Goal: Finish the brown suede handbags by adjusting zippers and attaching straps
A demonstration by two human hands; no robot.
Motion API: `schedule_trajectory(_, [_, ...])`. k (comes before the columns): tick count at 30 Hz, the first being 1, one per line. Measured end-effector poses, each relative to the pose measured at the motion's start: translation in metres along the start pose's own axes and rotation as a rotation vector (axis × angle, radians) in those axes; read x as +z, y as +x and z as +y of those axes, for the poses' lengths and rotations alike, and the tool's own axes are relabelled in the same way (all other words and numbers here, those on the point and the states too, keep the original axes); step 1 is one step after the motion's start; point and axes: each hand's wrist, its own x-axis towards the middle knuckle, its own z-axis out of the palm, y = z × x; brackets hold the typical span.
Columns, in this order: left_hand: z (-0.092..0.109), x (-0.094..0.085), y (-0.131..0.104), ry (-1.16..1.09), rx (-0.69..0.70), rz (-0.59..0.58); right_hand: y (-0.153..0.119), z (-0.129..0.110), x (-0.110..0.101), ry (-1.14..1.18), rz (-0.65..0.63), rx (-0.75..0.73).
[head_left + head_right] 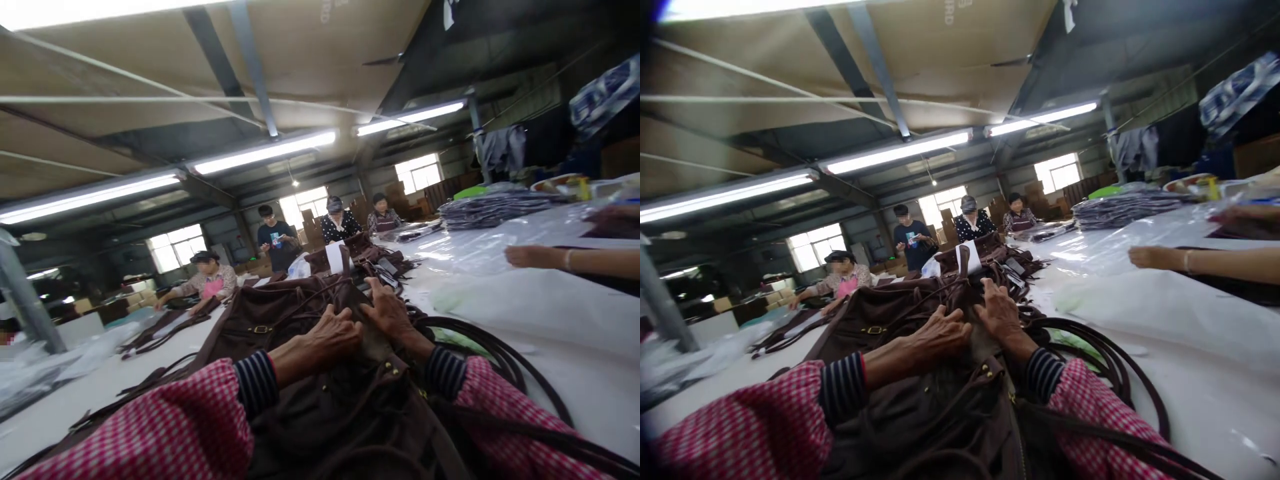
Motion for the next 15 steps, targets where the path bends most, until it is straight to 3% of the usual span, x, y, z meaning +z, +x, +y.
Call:
schedule_trajectory(3, [-0.001,-0.018,-0.005,0.134,0.03,0.091,0.016,-0.003,-0.005,0.053,0.043,-0.03])
schedule_trajectory(6, [-0.004,-0.038,-0.002,0.206,-0.051,0.169,0.026,-0.001,-0.008,0.086,0.121,-0.033])
schedule_trajectory(8, [-0.005,-0.043,0.003,0.218,-0.082,0.222,0.026,0.003,-0.008,0.045,0.186,-0.004])
schedule_trajectory(10, [-0.002,-0.033,0.007,0.209,-0.068,0.254,0.02,0.009,-0.005,-0.023,0.196,-0.013])
schedule_trajectory(15, [0.006,0.02,0.003,0.075,-0.052,0.235,-0.004,0.011,0.007,-0.051,0.057,-0.215])
